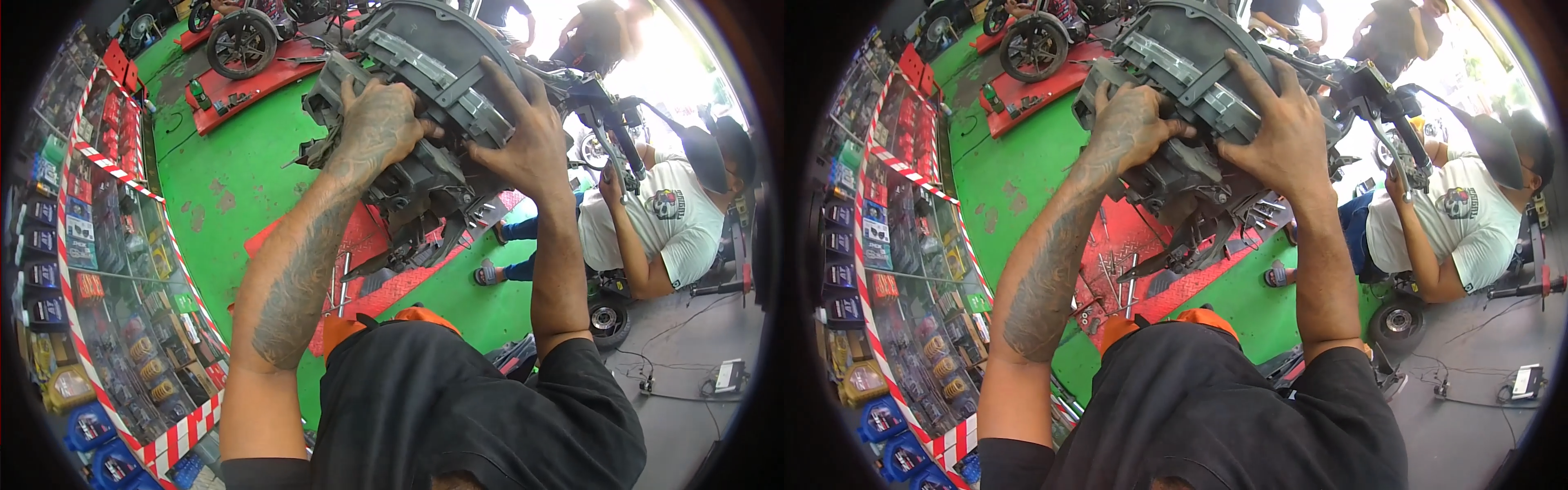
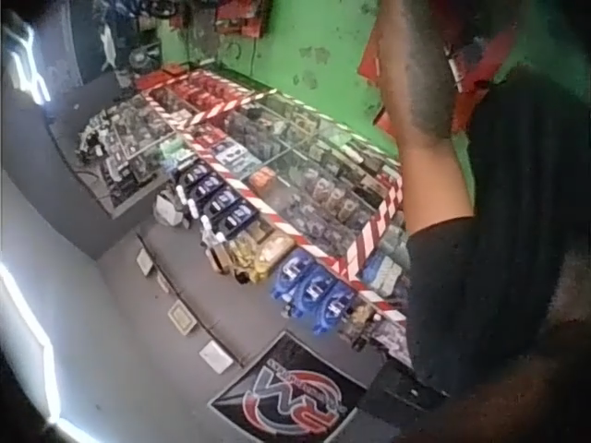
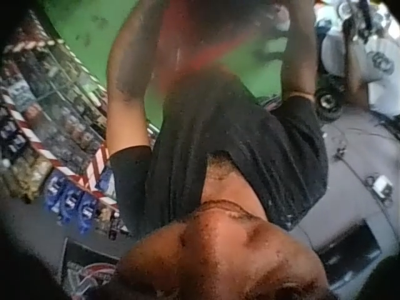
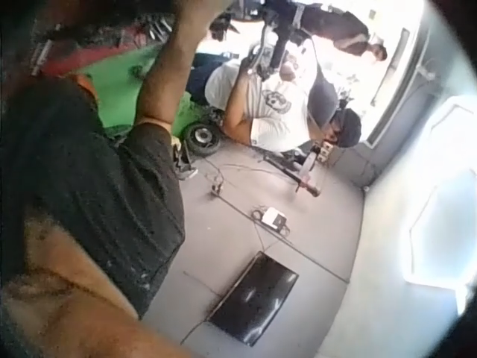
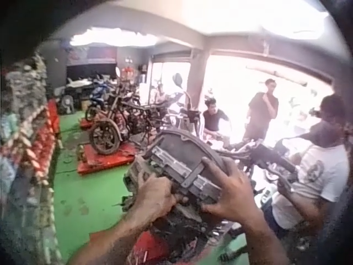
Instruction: Dismantling and repairing components of a motorcycle on a lift.
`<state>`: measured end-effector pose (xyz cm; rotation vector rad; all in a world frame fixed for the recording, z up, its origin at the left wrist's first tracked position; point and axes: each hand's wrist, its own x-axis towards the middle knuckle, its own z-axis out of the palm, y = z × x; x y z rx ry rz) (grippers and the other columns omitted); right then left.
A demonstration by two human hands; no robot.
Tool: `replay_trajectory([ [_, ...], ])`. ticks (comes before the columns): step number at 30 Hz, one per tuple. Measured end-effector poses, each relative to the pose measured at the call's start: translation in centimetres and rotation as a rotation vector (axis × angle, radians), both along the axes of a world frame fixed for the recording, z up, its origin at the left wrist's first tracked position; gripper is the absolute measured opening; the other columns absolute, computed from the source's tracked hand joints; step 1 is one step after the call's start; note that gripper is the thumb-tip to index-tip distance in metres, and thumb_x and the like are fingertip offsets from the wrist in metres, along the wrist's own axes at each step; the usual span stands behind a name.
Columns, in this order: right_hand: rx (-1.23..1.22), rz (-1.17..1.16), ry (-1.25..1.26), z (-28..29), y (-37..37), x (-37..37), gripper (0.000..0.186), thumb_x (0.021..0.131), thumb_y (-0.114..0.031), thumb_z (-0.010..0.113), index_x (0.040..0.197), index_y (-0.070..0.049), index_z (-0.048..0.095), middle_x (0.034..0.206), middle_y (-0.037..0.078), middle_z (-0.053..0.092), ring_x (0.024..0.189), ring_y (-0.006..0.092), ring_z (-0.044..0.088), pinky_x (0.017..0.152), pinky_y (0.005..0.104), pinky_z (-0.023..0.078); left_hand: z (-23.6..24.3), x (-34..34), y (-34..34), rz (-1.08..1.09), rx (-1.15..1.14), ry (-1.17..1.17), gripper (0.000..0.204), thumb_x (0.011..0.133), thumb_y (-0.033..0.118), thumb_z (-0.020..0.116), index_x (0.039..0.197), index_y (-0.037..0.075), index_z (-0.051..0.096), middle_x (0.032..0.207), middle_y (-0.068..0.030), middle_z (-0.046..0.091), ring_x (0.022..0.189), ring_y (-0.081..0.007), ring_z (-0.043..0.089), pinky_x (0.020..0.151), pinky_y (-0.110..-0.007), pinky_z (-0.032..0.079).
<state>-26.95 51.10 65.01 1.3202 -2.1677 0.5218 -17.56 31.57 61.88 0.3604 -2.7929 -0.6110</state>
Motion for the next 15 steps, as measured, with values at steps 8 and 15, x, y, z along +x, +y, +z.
replay_trajectory([
  [8,-0.028,0.017,-0.007,0.2,-0.5,0.2,0.101,0.056,-0.028,0.085,0.151,-0.030,0.050,0.136,0.022,0.053,0.115,0.0427,0.062,0.099,0.0506,0.050,1.1,-0.7,-0.9,-0.071,-0.054,-0.284,0.059,0.086,0.052,0.067,0.117,0.003,0.073,0.121,-0.0208,0.069,0.135,-0.0420,0.047,0.121,-0.067,0.008],
  [15,-0.012,0.046,0.000,0.5,-0.7,-0.2,0.101,0.056,-0.026,0.086,0.150,-0.030,0.050,0.138,0.021,0.053,0.116,0.0434,0.061,0.101,0.0503,0.049,2.2,-1.1,-0.1,-0.006,-0.036,-0.378,0.055,0.087,0.049,0.071,0.118,0.005,0.074,0.137,-0.0162,0.064,0.145,-0.0433,0.038,0.119,-0.071,0.009],
])
